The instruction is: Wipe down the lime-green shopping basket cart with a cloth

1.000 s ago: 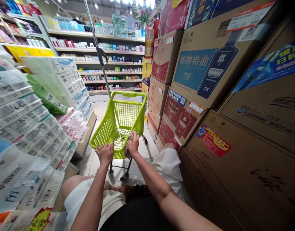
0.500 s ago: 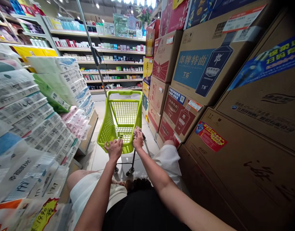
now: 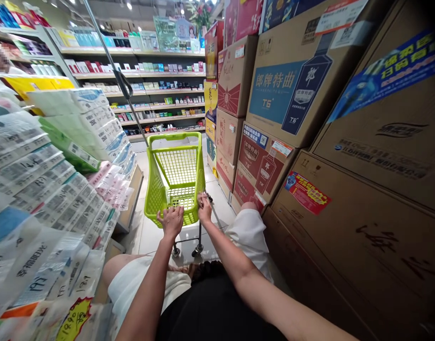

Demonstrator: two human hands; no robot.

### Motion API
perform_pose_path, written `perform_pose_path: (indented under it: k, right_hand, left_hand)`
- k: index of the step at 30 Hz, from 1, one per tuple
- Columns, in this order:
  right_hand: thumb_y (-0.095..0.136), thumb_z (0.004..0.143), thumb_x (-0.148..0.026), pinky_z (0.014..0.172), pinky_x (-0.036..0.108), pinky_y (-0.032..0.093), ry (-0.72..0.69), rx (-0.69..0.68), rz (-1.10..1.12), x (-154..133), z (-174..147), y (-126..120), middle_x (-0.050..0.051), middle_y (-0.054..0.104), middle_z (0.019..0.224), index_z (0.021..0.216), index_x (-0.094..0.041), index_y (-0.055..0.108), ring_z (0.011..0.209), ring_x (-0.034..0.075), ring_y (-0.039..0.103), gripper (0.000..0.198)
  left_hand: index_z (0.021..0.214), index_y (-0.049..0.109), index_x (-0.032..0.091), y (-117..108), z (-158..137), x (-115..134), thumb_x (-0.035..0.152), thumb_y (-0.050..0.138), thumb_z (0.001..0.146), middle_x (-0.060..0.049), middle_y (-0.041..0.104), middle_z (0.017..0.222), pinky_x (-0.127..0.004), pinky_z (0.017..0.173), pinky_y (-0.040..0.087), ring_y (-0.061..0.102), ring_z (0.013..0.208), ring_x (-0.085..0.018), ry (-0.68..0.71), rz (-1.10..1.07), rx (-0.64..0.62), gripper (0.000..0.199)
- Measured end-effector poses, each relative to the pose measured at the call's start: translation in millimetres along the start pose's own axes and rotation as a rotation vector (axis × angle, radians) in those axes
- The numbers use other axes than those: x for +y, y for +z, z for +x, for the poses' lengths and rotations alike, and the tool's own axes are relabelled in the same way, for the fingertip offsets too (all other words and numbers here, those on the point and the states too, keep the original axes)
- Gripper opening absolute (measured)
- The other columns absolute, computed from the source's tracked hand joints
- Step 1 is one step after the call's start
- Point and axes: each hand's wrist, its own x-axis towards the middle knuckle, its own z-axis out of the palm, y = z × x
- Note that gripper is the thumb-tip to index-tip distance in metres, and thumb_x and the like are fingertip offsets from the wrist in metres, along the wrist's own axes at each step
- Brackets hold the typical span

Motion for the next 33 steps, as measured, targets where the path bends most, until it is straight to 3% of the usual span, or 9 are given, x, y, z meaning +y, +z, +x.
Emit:
perform_pose_path:
  k: [2, 4, 8, 14, 18, 22, 24, 28, 33]
  right_hand:
    - [0.053, 0.073, -0.006, 0.098, 0.033, 0.053, 0.076, 0.005, -0.005, 3.6, -1.3, -1.8, 0.007, 0.073, 0.106, 0.111, -0.018, 0.075, 0.103, 0.021, 0.067, 0.046]
    - [0.052, 0.075, -0.005, 0.1, 0.032, 0.052, 0.037, 0.01, 0.018, -4.2, 7.1, -4.3, 0.007, 0.072, 0.111, 0.115, -0.019, 0.074, 0.106, 0.02, 0.067, 0.049]
    - [0.046, 0.076, 0.001, 0.109, 0.036, 0.048, -0.238, -0.099, 0.037, -33.0, 17.9, -10.6, 0.005, 0.065, 0.133, 0.13, -0.024, 0.068, 0.122, 0.02, 0.061, 0.063]
    - [0.05, 0.081, 0.004, 0.119, 0.056, 0.035, -0.582, -0.278, -0.165, -24.1, -34.2, -14.3, 0.008, 0.059, 0.143, 0.127, -0.027, 0.069, 0.142, 0.028, 0.044, 0.059]
    - [0.046, 0.079, 0.006, 0.101, 0.048, 0.053, -0.418, -0.267, -0.165, -29.6, 5.4, -12.9, 0.008, 0.06, 0.14, 0.126, -0.029, 0.069, 0.122, 0.026, 0.058, 0.063]
    - [0.049, 0.073, 0.008, 0.105, 0.046, 0.052, -0.313, -0.344, -0.152, -53.8, 86.4, -8.8, 0.009, 0.062, 0.141, 0.117, -0.022, 0.074, 0.118, 0.024, 0.062, 0.059]
    - [0.051, 0.072, 0.007, 0.11, 0.045, 0.048, -0.319, -0.369, -0.097, -54.1, 101.3, -9.6, 0.007, 0.062, 0.141, 0.114, -0.022, 0.075, 0.123, 0.024, 0.061, 0.057]
    - [0.048, 0.078, -0.002, 0.112, 0.043, 0.046, -0.335, -0.249, 0.102, -14.9, 59.0, -14.0, 0.003, 0.063, 0.142, 0.123, -0.025, 0.071, 0.129, 0.021, 0.058, 0.056]
    - [0.052, 0.079, -0.015, 0.095, 0.035, 0.054, 0.05, -0.024, 0.17, 41.4, -9.7, -10.0, 0.011, 0.077, 0.109, 0.112, -0.015, 0.074, 0.098, 0.022, 0.07, 0.04]
  left_hand:
    - [0.111, 0.075, 0.029, -4.3, 1.1, -3.7, 0.044, 0.035, 0.103, -0.01, 0.072, 0.107, -0.057, 0.113, 0.022, 0.057, 0.112, -0.031, 0.045, 0.011, -0.022, 0.043]
    - [0.115, 0.073, 0.03, -11.9, 6.8, -14.9, 0.043, 0.037, 0.102, -0.009, 0.072, 0.109, -0.052, 0.113, 0.026, 0.059, 0.111, -0.028, 0.152, 0.019, -0.092, 0.04]
    - [0.119, 0.073, 0.03, -29.8, 26.9, -49.6, 0.048, 0.046, 0.099, -0.008, 0.072, 0.116, -0.041, 0.11, 0.033, 0.059, 0.115, -0.026, 0.31, 0.094, -0.147, 0.038]
    - [0.091, 0.08, 0.03, -30.2, 32.9, -70.3, 0.05, 0.032, 0.103, -0.004, 0.079, 0.098, -0.04, 0.109, 0.033, 0.068, 0.103, -0.022, 0.24, 0.148, -0.252, 0.054]
    - [0.084, 0.081, 0.031, -25.0, 25.7, -66.4, 0.056, 0.027, 0.103, -0.003, 0.08, 0.102, -0.041, 0.109, 0.032, 0.069, 0.104, -0.021, 0.242, 0.112, -0.211, 0.061]
    - [0.097, 0.08, 0.034, -23.5, 22.2, -63.7, 0.065, 0.027, 0.1, -0.002, 0.08, 0.112, -0.044, 0.112, 0.029, 0.068, 0.11, -0.022, 0.303, 0.089, -0.207, 0.062]
    - [0.1, 0.079, 0.035, -22.3, 21.6, -63.5, 0.067, 0.027, 0.099, -0.002, 0.079, 0.114, -0.044, 0.111, 0.029, 0.068, 0.112, -0.023, 0.311, 0.082, -0.207, 0.062]
    - [0.101, 0.079, 0.033, -19.2, 21.3, -63.2, 0.064, 0.023, 0.102, -0.003, 0.079, 0.111, -0.046, 0.106, 0.032, 0.068, 0.111, -0.024, 0.292, 0.104, -0.206, 0.064]
    - [0.103, 0.078, 0.031, -17.9, 21.7, -58.8, 0.063, 0.023, 0.102, -0.005, 0.079, 0.108, -0.044, 0.1, 0.034, 0.068, 0.11, -0.025, 0.276, 0.138, -0.193, 0.064]
